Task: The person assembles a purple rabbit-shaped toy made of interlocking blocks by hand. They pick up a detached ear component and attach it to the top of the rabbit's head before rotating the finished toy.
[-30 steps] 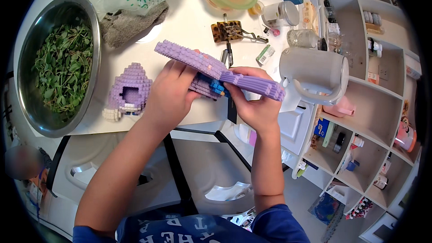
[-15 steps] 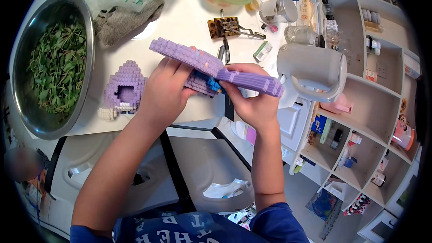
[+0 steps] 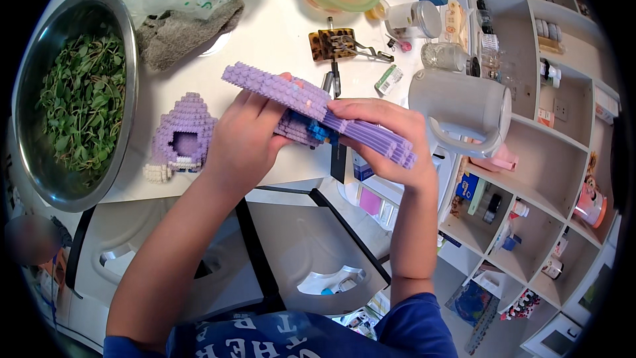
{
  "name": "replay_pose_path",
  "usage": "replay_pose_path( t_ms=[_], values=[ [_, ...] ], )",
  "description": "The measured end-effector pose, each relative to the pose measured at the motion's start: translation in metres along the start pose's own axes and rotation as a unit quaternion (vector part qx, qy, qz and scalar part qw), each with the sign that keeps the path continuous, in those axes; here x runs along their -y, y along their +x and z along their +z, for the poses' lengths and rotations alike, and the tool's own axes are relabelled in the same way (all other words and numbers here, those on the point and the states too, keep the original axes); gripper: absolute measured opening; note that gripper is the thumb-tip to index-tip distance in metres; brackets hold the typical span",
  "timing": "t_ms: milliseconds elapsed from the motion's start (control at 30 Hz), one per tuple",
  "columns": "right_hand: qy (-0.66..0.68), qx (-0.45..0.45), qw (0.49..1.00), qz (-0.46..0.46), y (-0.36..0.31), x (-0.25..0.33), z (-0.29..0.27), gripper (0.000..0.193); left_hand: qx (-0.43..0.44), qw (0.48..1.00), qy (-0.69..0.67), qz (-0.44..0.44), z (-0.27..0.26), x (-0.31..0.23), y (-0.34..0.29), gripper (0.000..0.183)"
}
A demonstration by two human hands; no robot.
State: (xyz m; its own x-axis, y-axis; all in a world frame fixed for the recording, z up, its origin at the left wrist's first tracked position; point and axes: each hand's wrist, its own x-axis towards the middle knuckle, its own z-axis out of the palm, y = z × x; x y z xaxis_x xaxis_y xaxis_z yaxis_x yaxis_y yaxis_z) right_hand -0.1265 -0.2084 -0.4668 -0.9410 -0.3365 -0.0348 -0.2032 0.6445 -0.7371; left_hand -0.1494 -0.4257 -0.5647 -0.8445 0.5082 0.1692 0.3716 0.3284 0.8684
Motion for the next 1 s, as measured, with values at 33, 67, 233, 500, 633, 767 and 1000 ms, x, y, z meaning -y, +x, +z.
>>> replay_pose_path(
  t_ms=[33,67,233,500,633,767,1000],
  values=[
    [-0.006,0.013,1.0,-0.004,0.003,0.0,-0.004,0.036,0.0,1.0,-0.002,0.003,-0.001,0.0,0.001,0.071],
    [-0.013,0.025,1.0,-0.008,0.006,0.001,-0.007,0.036,0.001,1.0,-0.005,0.006,-0.001,0.0,0.001,0.07],
    [-0.014,0.05,0.999,-0.005,0.012,-0.002,-0.013,0.033,0.011,1.0,-0.013,0.004,-0.004,0.001,0.004,0.069],
    [0.022,0.05,0.998,0.015,0.009,-0.008,-0.013,0.036,0.011,1.0,-0.012,-0.002,-0.003,0.001,0.005,0.069],
    [0.034,0.044,0.998,0.001,0.008,-0.011,-0.01,0.036,0.007,1.0,-0.015,0.001,-0.002,0.001,0.005,0.068],
    [0.037,0.041,0.998,-0.03,0.01,-0.013,-0.005,0.038,0.007,1.0,-0.012,0.008,-0.002,0.003,0.005,0.068],
    [-0.01,0.044,0.997,-0.07,0.008,-0.009,-0.007,0.046,0.02,1.0,-0.017,0.009,-0.006,0.005,0.008,0.067]
  ],
)
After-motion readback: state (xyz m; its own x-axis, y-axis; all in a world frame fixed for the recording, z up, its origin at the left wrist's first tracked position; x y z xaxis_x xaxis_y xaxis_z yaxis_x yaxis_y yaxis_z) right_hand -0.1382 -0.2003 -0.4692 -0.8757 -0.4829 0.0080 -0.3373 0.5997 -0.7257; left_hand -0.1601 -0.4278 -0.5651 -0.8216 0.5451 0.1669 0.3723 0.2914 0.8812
